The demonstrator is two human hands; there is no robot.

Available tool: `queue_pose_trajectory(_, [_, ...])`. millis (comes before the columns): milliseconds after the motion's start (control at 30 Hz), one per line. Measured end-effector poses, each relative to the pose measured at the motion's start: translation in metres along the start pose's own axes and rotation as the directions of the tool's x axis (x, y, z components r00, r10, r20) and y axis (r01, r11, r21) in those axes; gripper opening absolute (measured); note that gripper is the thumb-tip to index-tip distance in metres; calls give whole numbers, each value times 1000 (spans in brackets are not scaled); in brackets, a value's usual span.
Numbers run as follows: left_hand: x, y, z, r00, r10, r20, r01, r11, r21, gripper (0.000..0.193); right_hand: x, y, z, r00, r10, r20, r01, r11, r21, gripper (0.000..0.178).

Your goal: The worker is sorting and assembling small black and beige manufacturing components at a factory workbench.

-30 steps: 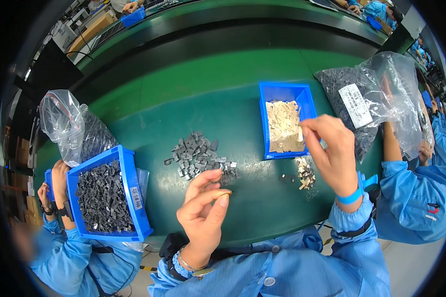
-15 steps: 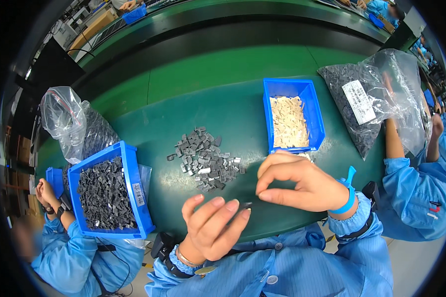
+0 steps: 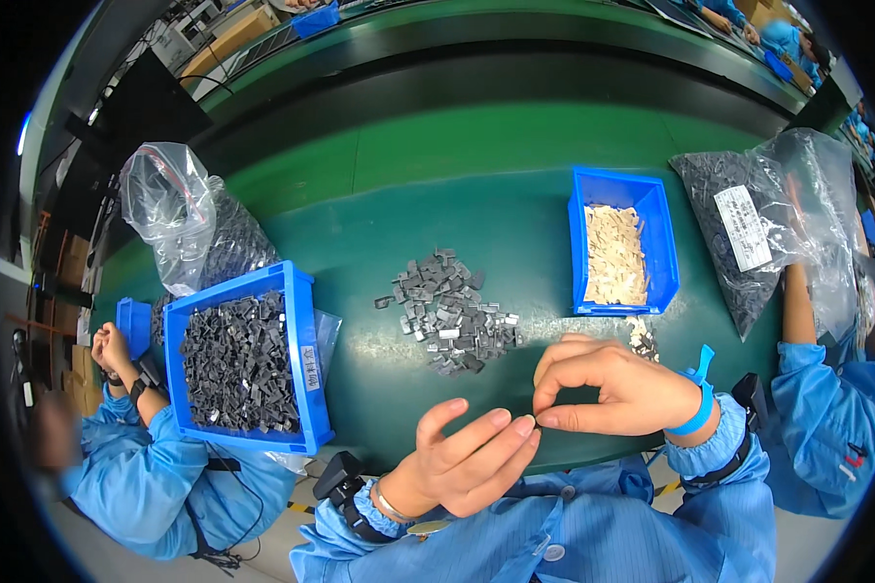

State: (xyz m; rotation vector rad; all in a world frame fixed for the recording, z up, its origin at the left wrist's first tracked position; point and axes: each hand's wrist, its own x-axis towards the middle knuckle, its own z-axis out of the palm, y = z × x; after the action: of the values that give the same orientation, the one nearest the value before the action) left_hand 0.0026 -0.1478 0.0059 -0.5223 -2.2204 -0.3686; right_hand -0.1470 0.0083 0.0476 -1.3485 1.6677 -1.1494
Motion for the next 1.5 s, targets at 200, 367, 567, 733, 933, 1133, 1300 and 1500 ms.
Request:
queue_pose_trajectory(200, [1,0,3,999,-45,18,46,999,-29,22,-2,-3,7,996,-10,-86,2,995,-95,9])
queue_pose_trajectory(367, [8,-12,6,960,-265,91,265,964,11,51,-3,1,20,933,-35,-359,-50,973,-225,9])
queue_pose_trajectory(567, [-15,-65,4,735,-671,-95,675,714,187,46,-14,2,24,842,-4,-540,-71,990,-119,6])
queue_pose_trajectory(733, [-31,-86,2,604,-791,-96,762,538,360,41,-5,5,35,857,17,-515,-23,1000,-5,6])
queue_pose_trajectory(933, [-3,-88,27,550,-825,130,722,548,422,30,-25,8,38,780,71,-622,-31,997,75,8])
queue_pose_trajectory(1133, [-14,-90,24,501,-855,135,760,509,405,16,-14,6,43,826,120,-551,-38,987,159,8])
queue_pose_trajectory(1300, [-16,-90,25,549,-832,80,738,528,419,7,-17,8,44,816,109,-568,-26,988,152,8])
queue_pose_trajectory(1500, [-16,-90,22,506,-858,93,761,494,421,8,-19,7,47,809,110,-577,-35,990,139,10])
